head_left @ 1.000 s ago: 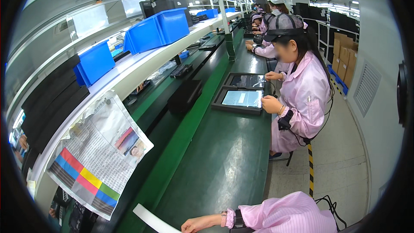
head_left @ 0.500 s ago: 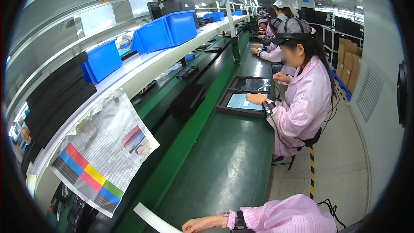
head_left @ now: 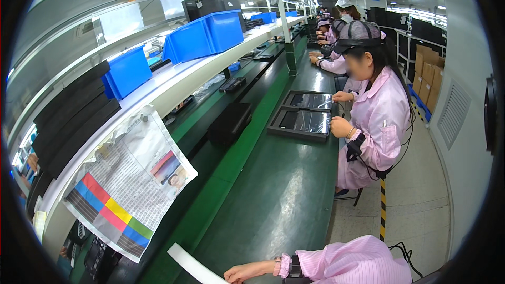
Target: The recorder is testing tablet screens on an assembly line, checking color bars, text clarity, and touch response.
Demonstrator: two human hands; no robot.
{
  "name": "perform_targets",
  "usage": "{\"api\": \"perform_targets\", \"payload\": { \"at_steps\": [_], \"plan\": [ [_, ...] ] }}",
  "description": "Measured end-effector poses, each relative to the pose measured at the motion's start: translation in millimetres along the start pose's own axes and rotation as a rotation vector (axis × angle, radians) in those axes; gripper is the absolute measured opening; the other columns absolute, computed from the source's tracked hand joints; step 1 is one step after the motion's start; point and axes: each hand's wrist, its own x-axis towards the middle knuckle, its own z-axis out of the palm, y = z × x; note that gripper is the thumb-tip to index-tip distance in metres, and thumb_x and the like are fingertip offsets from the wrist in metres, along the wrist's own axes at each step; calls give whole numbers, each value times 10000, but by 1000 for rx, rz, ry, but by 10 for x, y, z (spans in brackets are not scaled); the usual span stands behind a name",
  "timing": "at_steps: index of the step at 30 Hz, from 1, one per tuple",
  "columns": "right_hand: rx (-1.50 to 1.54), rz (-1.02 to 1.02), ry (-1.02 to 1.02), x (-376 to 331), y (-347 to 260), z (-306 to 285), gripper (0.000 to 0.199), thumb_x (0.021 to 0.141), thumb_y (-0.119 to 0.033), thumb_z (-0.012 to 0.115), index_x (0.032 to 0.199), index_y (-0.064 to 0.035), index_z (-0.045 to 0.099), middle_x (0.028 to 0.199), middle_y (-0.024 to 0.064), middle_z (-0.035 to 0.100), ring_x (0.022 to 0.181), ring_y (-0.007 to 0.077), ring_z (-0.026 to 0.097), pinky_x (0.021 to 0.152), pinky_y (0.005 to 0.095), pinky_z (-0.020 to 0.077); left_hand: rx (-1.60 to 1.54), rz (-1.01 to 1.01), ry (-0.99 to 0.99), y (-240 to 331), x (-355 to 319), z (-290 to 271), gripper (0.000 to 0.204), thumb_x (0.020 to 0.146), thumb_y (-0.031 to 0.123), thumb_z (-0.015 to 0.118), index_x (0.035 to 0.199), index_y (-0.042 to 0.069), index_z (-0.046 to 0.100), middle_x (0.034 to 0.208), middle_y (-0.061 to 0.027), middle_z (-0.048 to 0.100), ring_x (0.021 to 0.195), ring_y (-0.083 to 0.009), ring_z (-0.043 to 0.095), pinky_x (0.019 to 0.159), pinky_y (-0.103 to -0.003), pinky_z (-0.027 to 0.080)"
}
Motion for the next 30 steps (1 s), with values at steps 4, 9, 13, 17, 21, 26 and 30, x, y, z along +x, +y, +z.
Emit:
{"api": "perform_targets", "payload": {
  "at_steps": [4, 9, 13, 17, 21, 26, 30],
  "plan": [
    [-70, 36, -7, -11, -79, 54, 182, 873, -180, 555, 935, -15, 601, 844, 61, 635, 807, 156, 616, 733, 282, 489, 9, 28, -2, -76, 30, -56, 436, 931, 272, 482, 1265, -2, 426, 1023, -79, 568, 877, -158, 555, 728, -272, 462],
    [-110, 53, 8, -5, -104, 80, 189, 872, -198, 559, 931, -25, 608, 840, 48, 636, 795, 140, 613, 717, 263, 484, 10, 32, 11, -29, 1, -3, 421, 930, 273, 485, 1246, -2, 447, 1013, -70, 570, 866, -153, 551, 728, -277, 456],
    [-137, 46, 17, 0, -91, 77, 206, 876, -218, 558, 939, -30, 613, 838, 31, 632, 784, 124, 604, 708, 250, 476, -10, 2, 79, 50, -62, 60, 417, 931, 288, 480, 1234, 1, 458, 1015, -66, 568, 867, -153, 547, 728, -277, 452],
    [-266, 98, -56, 126, -30, -21, 183, 922, -198, 466, 828, -52, 521, 714, -34, 531, 638, 42, 498, 601, 194, 401, 52, -26, -33, 35, -28, -20, 445, 932, 322, 474, 1244, 6, 444, 1044, -72, 554, 896, -156, 531, 751, -280, 441],
    [-148, 64, 24, 11, -90, 87, 216, 878, -231, 559, 946, -34, 617, 835, 16, 630, 768, 109, 594, 688, 237, 464, 17, -25, 23, 83, -71, 50, 454, 933, 330, 471, 1245, 3, 438, 1043, -71, 550, 891, -155, 527, 756, -282, 435],
    [-164, 61, 51, 34, -74, 73, 184, 877, -209, 555, 869, -35, 618, 721, -9, 579, 659, 87, 533, 614, 224, 426, 38, -14, 31, 86, -59, 68, 441, 932, 312, 472, 1237, -6, 443, 1031, -76, 553, 876, -154, 532, 744, -274, 438],
    [-182, 62, 69, 64, -71, 49, 180, 872, -199, 555, 835, -32, 611, 683, -16, 550, 622, 82, 499, 585, 222, 404, 54, -13, 0, 41, -12, 8, 422, 931, 292, 468, 1225, -10, 452, 1005, -78, 562, 850, -150, 539, 719, -268, 441]
  ]
}}
